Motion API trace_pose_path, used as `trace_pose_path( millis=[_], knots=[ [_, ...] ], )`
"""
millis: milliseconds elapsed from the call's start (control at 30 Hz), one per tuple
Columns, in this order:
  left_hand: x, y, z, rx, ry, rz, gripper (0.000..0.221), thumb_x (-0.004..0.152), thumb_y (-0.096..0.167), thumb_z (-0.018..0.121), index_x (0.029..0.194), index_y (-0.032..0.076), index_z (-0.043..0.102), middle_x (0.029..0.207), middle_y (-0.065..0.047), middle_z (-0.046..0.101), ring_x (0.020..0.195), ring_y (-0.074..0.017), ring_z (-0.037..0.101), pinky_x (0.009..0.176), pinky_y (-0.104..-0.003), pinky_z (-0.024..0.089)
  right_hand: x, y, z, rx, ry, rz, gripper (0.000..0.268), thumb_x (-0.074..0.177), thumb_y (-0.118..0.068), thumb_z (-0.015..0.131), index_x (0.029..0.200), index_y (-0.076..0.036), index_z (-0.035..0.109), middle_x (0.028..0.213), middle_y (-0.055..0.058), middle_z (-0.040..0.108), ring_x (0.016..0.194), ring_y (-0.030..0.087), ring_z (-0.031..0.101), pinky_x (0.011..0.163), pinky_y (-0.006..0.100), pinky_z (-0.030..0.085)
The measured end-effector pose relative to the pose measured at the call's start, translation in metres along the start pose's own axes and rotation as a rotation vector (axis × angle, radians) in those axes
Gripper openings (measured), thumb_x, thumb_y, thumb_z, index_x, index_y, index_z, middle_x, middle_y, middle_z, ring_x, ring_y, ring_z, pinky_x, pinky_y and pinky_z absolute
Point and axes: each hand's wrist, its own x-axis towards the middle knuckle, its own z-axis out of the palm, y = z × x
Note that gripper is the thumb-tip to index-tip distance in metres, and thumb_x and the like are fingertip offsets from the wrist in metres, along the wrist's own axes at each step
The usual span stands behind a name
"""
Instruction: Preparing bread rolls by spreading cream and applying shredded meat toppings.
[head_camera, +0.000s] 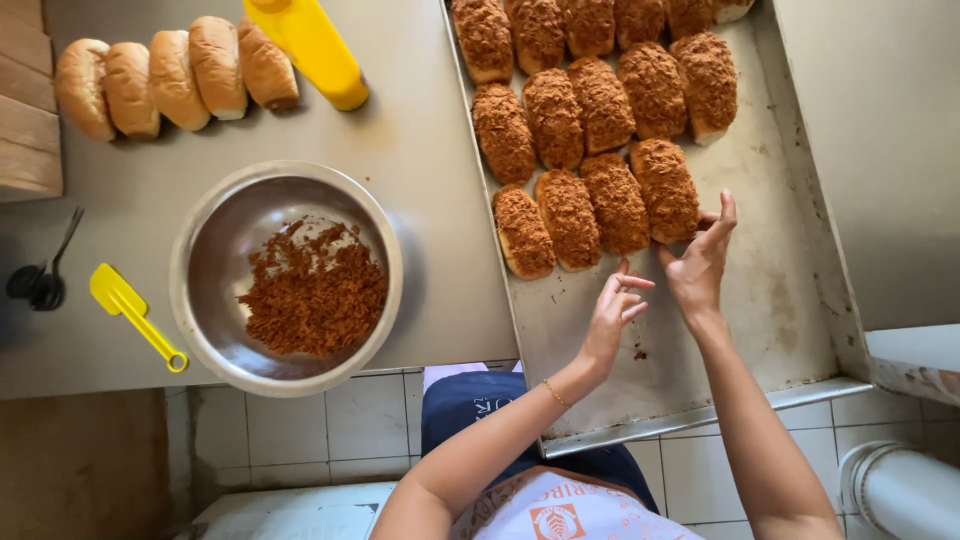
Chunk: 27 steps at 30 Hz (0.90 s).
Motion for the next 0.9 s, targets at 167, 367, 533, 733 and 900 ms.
trace_pose_path(
  millis=[167,367,533,733,900],
  knots=[
    [-0.026,0.032,-0.005,0.011,-0.033,-0.006,0.024,0.097,0.02,0.046,0.115,0.007,0.058,0.165,-0.026,0.02,0.154,-0.0391,0.022,0.115,-0.051,0.037,0.0,-0.009,-0.007,-0.023,-0.049,0.037,0.119,0.067,0.013,0.088,0.159,-0.004,0.014,0.129,0.031,0.051,0.121,0.053,0.055,0.105,0.062,0.043],
    [-0.071,0.081,-0.023,-0.02,-0.125,0.023,0.034,0.097,0.024,0.048,0.126,0.006,0.055,0.156,-0.021,0.037,0.144,-0.0355,0.039,0.113,-0.051,0.04,-0.006,-0.001,-0.022,0.028,-0.055,0.015,0.115,0.066,0.019,0.083,0.157,-0.003,0.015,0.136,0.03,0.042,0.12,0.049,0.051,0.092,0.06,0.053],
    [-0.126,0.145,-0.069,0.042,-0.136,0.177,0.041,0.095,0.012,0.045,0.135,0.004,0.047,0.148,-0.013,0.05,0.126,-0.0238,0.057,0.107,-0.036,0.045,-0.025,-0.109,-0.035,0.207,0.017,-0.032,0.089,0.083,0.021,0.061,0.154,-0.006,0.016,0.141,0.023,0.037,0.12,0.033,0.045,0.096,0.042,0.044],
    [-0.166,0.225,-0.14,0.482,0.429,0.658,0.035,0.098,0.008,0.05,0.133,0.002,0.052,0.145,-0.016,0.046,0.125,-0.0265,0.057,0.106,-0.041,0.046,-0.062,-0.259,0.054,0.626,-0.436,-0.205,0.04,0.096,0.002,0.063,0.135,-0.007,0.056,0.122,0.009,0.057,0.111,0.025,0.066,0.095,0.037,0.054],
    [-0.163,0.267,-0.231,1.253,0.735,0.681,0.042,0.101,0.016,0.054,0.142,0.005,0.052,0.073,0.002,0.069,0.085,-0.0157,0.071,0.116,-0.04,0.034,-0.075,-0.315,0.144,0.223,-0.635,-0.459,0.011,0.094,-0.029,0.071,0.104,-0.024,0.071,0.095,-0.007,0.072,0.092,0.019,0.073,0.081,0.034,0.058]
  ],
)
